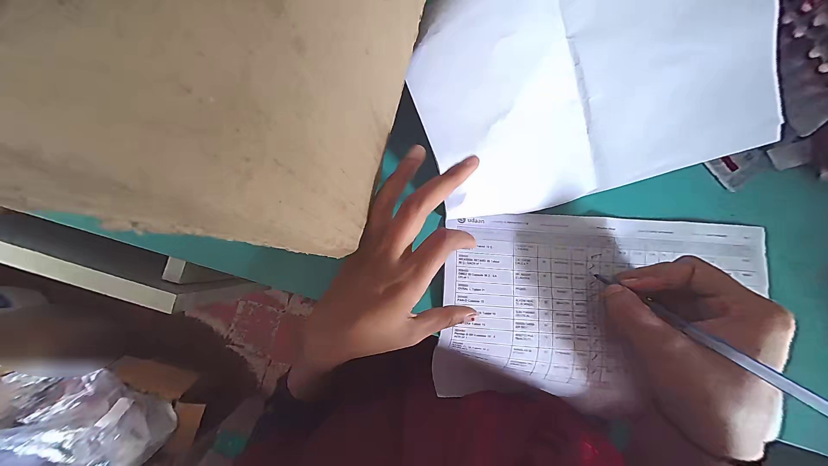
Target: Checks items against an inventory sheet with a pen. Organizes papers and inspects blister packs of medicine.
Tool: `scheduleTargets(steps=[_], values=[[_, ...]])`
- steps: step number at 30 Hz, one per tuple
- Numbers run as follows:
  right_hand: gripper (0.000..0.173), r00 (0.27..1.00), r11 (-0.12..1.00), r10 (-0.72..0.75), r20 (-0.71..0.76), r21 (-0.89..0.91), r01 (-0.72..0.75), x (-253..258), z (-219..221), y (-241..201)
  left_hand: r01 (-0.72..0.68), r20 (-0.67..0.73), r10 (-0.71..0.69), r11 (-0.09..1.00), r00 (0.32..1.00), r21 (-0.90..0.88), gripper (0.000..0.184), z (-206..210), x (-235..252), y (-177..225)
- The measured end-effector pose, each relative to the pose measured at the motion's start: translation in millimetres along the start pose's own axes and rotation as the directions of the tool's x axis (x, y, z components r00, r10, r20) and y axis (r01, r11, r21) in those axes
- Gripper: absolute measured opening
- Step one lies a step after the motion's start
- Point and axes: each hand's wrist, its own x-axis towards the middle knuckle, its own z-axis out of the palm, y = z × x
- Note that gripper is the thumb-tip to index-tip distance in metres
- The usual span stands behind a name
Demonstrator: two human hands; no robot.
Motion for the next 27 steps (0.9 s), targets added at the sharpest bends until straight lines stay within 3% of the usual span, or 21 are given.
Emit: scheduleTargets(steps=[10,27], values=[[0.016,1.0,0.999,-0.01,-0.012,0.045,0.011,0.2,1.6,1.7,-0.091,0.065,0.098,0.991,0.993,-0.099,0.035,2.8,-4.1,-4.5],[0.015,0.999,0.992,0.038,-0.018,0.12,-0.036,-12.0,-3.8,3.1,-0.038,0.118,0.045,0.997,0.992,-0.06,0.04,3.5,-3.8,-6.1]])
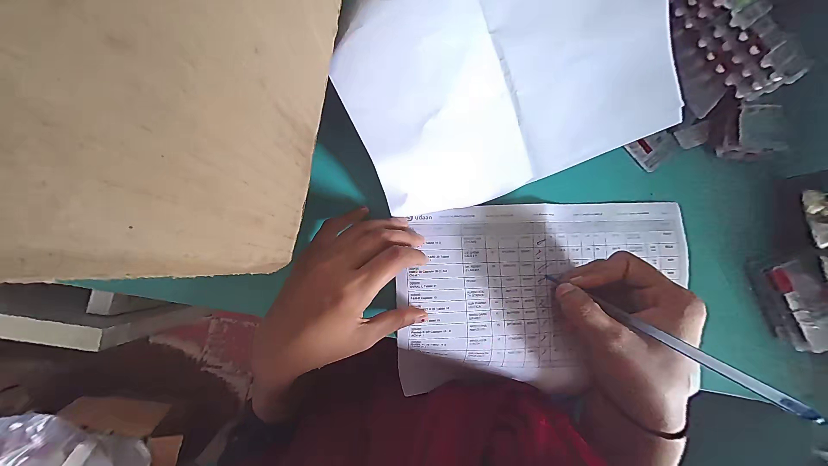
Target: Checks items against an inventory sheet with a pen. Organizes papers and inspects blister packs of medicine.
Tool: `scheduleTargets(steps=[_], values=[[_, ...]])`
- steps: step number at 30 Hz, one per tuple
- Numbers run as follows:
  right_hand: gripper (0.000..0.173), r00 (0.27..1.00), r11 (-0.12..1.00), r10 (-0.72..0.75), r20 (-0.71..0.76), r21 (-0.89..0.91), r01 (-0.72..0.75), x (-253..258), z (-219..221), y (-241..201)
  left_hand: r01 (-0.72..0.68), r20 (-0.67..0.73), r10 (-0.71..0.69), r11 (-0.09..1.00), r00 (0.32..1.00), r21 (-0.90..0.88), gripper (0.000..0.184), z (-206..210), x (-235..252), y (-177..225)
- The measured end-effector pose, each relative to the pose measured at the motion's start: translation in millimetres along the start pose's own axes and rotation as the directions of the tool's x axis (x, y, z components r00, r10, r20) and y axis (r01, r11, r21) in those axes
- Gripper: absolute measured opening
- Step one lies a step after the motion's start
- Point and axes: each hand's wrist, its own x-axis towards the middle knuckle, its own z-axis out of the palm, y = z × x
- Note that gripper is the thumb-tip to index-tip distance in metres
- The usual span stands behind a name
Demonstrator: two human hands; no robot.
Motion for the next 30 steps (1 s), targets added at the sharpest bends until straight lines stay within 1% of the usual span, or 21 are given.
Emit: scheduleTargets(steps=[7,10,14,19,22,24,27,30], values=[[0.017,1.0,1.0,-0.022,0.014,0.0,0.022,-0.5,0.2,2.8,-0.01,0.017,0.01,1.0,1.0,-0.022,0.04,-1.0,1.6,-0.4],[0.018,0.999,0.999,-0.024,0.039,0.049,0.023,-2.5,-4.1,3.6,-0.011,0.018,0.012,1.0,1.0,-0.022,0.038,-1.1,1.4,-0.3],[0.017,0.994,0.999,-0.05,0.094,0.028,0.047,-11.4,-15.2,0.4,0.011,0.015,-0.011,1.0,1.0,0.01,0.036,-0.3,2.7,1.0],[0.018,0.998,0.998,-0.056,0.032,0.036,0.055,-13.8,-8.6,4.0,0.039,-0.004,-0.039,0.999,0.999,0.032,0.038,1.8,2.6,1.0],[0.02,0.999,0.999,-0.033,0.012,-0.01,0.033,-11.5,-7.3,2.6,0.068,-0.033,-0.066,0.996,0.997,0.05,0.036,3.9,3.1,2.0],[0.018,0.999,0.999,-0.029,0.021,-0.024,0.03,-11.2,-8.0,3.6,0.077,-0.039,-0.074,0.995,0.996,0.063,0.036,3.8,3.2,2.6],[0.016,0.999,0.999,-0.046,0.028,-0.018,0.047,-12.1,-9.7,7.2,0.054,-0.046,-0.051,0.996,0.998,0.073,0.032,3.9,2.2,3.2],[0.018,0.999,0.999,-0.044,0.012,-0.007,0.044,-12.0,-8.4,6.9,0.007,-0.041,-0.005,0.998,0.999,0.066,0.033,3.6,0.1,3.0]])
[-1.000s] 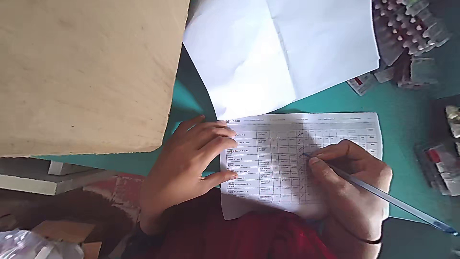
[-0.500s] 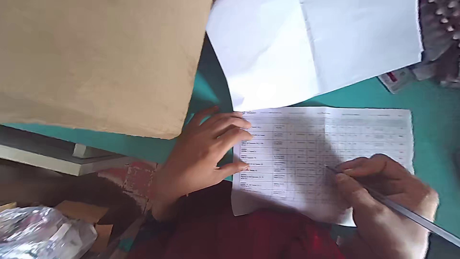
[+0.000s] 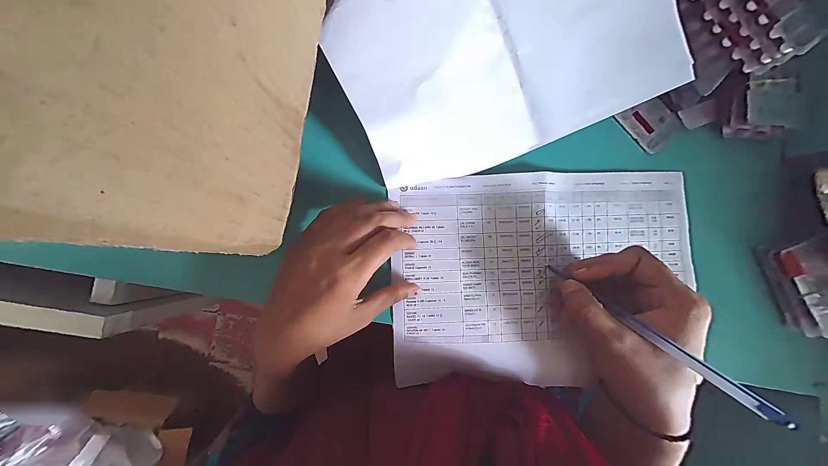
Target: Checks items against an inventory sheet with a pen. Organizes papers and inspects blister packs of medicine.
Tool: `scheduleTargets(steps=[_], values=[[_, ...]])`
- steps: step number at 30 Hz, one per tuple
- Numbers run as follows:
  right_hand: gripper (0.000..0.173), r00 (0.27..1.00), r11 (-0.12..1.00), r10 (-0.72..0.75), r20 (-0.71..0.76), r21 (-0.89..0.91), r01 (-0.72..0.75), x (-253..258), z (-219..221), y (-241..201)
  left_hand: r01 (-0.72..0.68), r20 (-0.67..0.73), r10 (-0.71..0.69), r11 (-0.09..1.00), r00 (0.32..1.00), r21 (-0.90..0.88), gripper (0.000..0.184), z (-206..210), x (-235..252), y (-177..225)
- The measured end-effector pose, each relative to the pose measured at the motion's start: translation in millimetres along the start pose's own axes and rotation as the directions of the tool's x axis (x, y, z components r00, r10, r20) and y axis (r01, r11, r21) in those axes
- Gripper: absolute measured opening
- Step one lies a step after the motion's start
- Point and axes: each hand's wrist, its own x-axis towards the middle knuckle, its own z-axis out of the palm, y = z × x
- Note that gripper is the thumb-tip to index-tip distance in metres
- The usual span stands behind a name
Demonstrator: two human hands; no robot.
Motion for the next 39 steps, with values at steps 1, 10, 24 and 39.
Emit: scheduleTargets(steps=[1,10,24,39], values=[[0.018,1.0,1.0,0.003,-0.006,0.0,-0.003,-0.1,0.8,-0.5,-0.017,0.003,0.017,1.0,1.0,-0.011,0.034,-0.4,-0.6,0.0],[0.015,1.0,1.0,0.004,0.013,-0.023,-0.004,0.3,-0.1,0.1,-0.025,-0.068,0.021,0.998,0.997,-0.059,0.025,-3.2,-0.5,3.3],[0.012,1.0,0.998,0.014,0.015,-0.063,-0.013,4.3,4.3,-5.0,-0.009,-0.132,0.003,0.999,0.991,-0.042,0.026,-2.1,-2.7,3.3],[0.014,1.0,0.999,-0.009,-0.005,-0.04,0.008,4.6,4.5,-1.7,-0.008,-0.1,0.008,1.0,0.995,-0.005,0.026,-1.0,-2.7,0.5]])
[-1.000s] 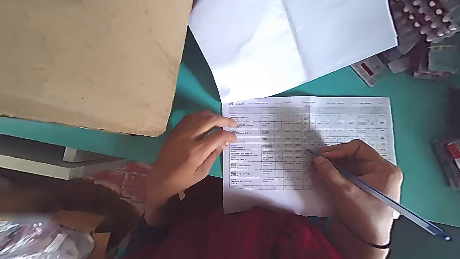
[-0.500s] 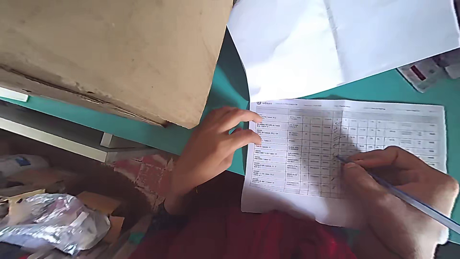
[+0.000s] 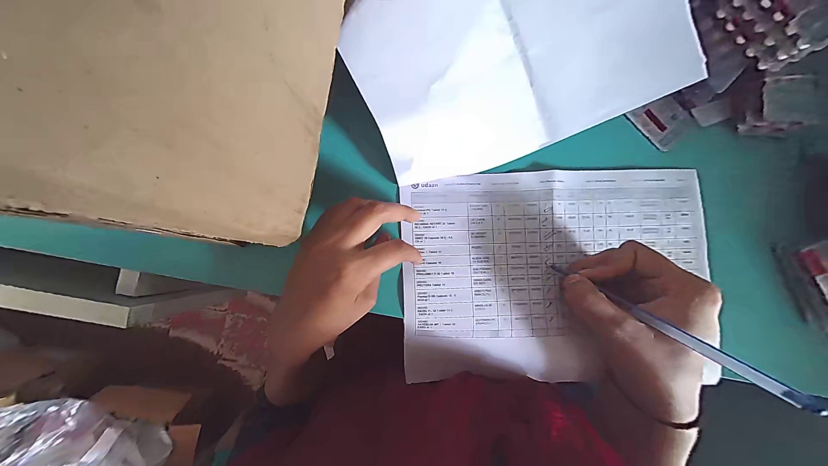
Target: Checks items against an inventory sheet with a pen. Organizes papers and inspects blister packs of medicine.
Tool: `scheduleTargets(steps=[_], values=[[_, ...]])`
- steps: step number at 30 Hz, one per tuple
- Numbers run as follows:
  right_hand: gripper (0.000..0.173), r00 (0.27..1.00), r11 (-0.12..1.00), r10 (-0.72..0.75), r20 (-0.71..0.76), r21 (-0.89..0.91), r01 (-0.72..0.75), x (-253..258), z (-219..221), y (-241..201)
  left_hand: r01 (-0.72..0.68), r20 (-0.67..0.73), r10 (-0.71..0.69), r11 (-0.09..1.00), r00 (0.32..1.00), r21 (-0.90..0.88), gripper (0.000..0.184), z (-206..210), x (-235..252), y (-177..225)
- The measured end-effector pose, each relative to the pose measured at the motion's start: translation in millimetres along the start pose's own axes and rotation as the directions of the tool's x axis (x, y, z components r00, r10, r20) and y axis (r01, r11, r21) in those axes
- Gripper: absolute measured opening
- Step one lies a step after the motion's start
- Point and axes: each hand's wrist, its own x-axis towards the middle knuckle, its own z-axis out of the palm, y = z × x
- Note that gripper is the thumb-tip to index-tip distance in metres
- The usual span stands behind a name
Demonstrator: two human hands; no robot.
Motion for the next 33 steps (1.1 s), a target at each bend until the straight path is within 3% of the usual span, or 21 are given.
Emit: scheduleTargets(steps=[4,9,17,24,33], values=[[0.015,0.999,1.0,0.025,-0.048,0.017,-0.024,-1.1,0.9,-0.9,0.002,-0.001,-0.002,1.0,1.0,0.002,0.027,0.6,-1.3,0.2],[0.015,1.0,0.998,0.007,0.027,0.057,-0.009,-12.2,-3.6,-5.2,-0.004,-0.004,0.004,1.0,1.0,0.0,0.025,0.4,-0.8,0.8],[0.015,1.0,0.998,0.011,-0.002,0.068,-0.011,-15.2,-3.0,0.3,-0.027,-0.002,0.027,1.0,1.0,-0.005,0.023,0.3,-1.6,-0.6],[0.015,0.999,0.997,-0.036,0.008,0.072,0.035,-12.8,-5.5,1.3,-0.103,0.01,0.105,0.986,0.994,-0.133,0.021,-2.8,-3.7,-1.2],[0.016,0.998,0.995,-0.04,0.039,0.09,0.037,-12.7,-6.4,5.3,-0.118,0.024,0.122,0.986,0.992,-0.119,0.025,-1.6,-3.2,-2.4]])
